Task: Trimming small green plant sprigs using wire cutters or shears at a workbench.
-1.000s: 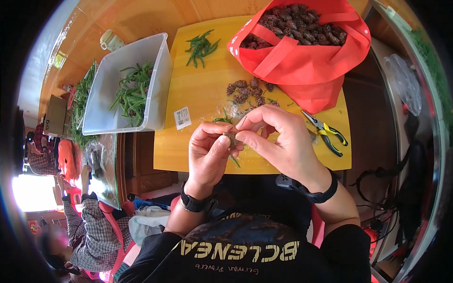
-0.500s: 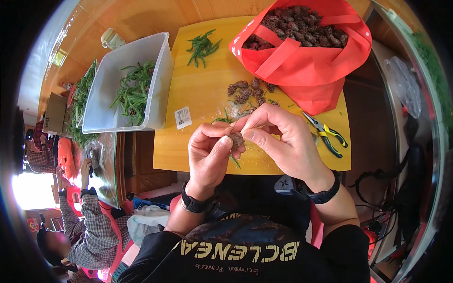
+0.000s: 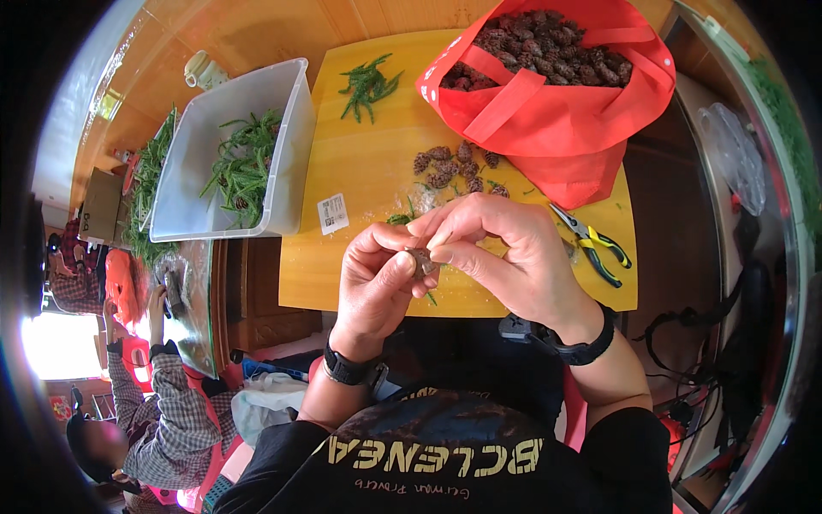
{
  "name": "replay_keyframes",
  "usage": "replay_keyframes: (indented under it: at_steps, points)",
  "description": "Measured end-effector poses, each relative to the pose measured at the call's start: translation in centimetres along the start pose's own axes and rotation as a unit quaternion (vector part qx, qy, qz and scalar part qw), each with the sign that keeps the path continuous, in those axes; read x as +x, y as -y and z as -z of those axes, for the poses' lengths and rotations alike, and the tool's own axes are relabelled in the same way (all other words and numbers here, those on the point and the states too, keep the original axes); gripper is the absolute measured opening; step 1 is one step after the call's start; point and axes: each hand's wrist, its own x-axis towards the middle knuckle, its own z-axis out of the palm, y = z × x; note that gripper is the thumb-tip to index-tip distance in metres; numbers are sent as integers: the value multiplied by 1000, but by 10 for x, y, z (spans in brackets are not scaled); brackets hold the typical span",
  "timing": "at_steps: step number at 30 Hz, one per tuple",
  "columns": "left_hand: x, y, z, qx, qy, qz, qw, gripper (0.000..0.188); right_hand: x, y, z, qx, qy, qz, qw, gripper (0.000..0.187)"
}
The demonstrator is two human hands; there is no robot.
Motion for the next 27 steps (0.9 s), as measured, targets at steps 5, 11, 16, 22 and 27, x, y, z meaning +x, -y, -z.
replay_keyframes:
  at_steps: [5,11,16,22,27]
  points:
    - [-1,-5,-3,-11,12,36,999,8,1,0,-5,52,-1,-15,999,6]
    - [-2,-6,-3,-65,30,37,997,9,0,-3,-12,157,-21,-11,987,18]
    - [-1,-6,-4,-82,40,33,995,10,5,-3,-19,270,-46,-2,962,26]
    - [-1,-6,-1,-37,48,4,998,11,4,-6,-12,169,-15,-52,984,23]
    - [-2,-8,-2,-21,57,12,998,11,5,-10,-6,112,25,14,993,14]
